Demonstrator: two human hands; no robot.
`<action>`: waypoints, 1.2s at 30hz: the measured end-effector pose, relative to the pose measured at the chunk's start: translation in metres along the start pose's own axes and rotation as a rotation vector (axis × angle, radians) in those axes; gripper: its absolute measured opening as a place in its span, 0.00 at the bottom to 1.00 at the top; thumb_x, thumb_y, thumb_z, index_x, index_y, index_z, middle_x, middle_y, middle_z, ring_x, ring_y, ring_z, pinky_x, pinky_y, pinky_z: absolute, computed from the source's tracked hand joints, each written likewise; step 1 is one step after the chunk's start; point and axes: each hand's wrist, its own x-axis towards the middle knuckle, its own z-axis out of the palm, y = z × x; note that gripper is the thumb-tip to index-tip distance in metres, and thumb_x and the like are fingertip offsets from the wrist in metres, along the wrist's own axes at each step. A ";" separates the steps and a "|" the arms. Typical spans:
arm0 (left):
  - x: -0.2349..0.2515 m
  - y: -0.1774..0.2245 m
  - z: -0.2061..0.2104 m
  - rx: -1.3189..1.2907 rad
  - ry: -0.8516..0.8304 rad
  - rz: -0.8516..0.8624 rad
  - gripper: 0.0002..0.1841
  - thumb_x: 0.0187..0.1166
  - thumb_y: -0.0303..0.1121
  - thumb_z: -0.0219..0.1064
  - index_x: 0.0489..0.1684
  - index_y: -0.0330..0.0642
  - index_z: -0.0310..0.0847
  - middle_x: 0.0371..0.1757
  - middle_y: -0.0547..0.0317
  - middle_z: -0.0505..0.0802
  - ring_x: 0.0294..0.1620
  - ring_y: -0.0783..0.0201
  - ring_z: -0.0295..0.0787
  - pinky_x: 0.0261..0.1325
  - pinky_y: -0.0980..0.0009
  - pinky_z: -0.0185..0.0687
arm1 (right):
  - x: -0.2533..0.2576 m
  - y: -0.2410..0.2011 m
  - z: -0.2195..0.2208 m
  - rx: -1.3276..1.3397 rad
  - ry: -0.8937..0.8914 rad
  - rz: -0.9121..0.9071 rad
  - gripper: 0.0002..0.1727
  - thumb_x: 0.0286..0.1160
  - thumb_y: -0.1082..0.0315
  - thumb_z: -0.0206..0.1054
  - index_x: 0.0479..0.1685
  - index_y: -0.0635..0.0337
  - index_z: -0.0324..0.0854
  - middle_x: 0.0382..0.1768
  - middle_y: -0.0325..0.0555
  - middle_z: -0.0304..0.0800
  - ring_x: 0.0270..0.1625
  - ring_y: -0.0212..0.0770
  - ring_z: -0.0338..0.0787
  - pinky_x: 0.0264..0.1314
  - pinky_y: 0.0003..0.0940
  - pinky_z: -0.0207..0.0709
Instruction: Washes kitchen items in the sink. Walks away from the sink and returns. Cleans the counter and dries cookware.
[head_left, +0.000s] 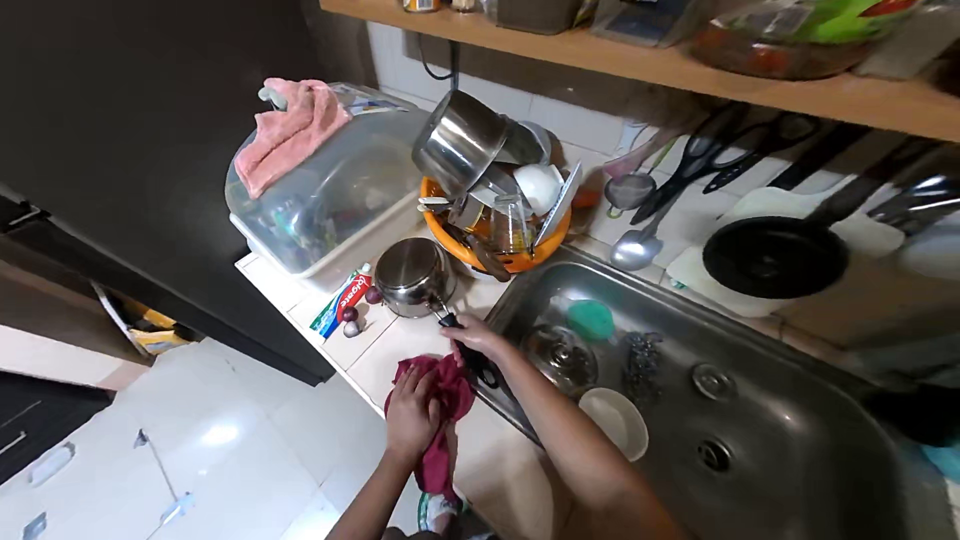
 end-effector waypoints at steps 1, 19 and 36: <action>-0.001 -0.001 0.000 -0.014 0.007 0.006 0.23 0.74 0.28 0.59 0.66 0.33 0.87 0.74 0.30 0.84 0.80 0.28 0.75 0.83 0.38 0.64 | 0.006 -0.005 -0.001 -0.093 0.045 -0.001 0.19 0.89 0.60 0.62 0.63 0.69 0.73 0.30 0.45 0.81 0.22 0.34 0.84 0.31 0.31 0.85; -0.007 -0.011 0.005 -0.002 -0.040 0.311 0.24 0.68 0.32 0.58 0.60 0.28 0.89 0.66 0.26 0.88 0.70 0.23 0.82 0.71 0.30 0.74 | -0.038 -0.007 0.024 -0.730 0.395 -0.254 0.26 0.89 0.55 0.60 0.75 0.66 0.78 0.74 0.64 0.78 0.81 0.62 0.73 0.81 0.57 0.64; -0.044 0.129 0.090 0.060 -0.743 0.942 0.48 0.76 0.73 0.48 0.85 0.41 0.72 0.83 0.27 0.74 0.86 0.23 0.62 0.84 0.24 0.49 | -0.360 0.151 -0.036 -0.234 0.620 0.198 0.27 0.93 0.57 0.55 0.80 0.69 0.73 0.79 0.67 0.75 0.85 0.62 0.70 0.89 0.50 0.58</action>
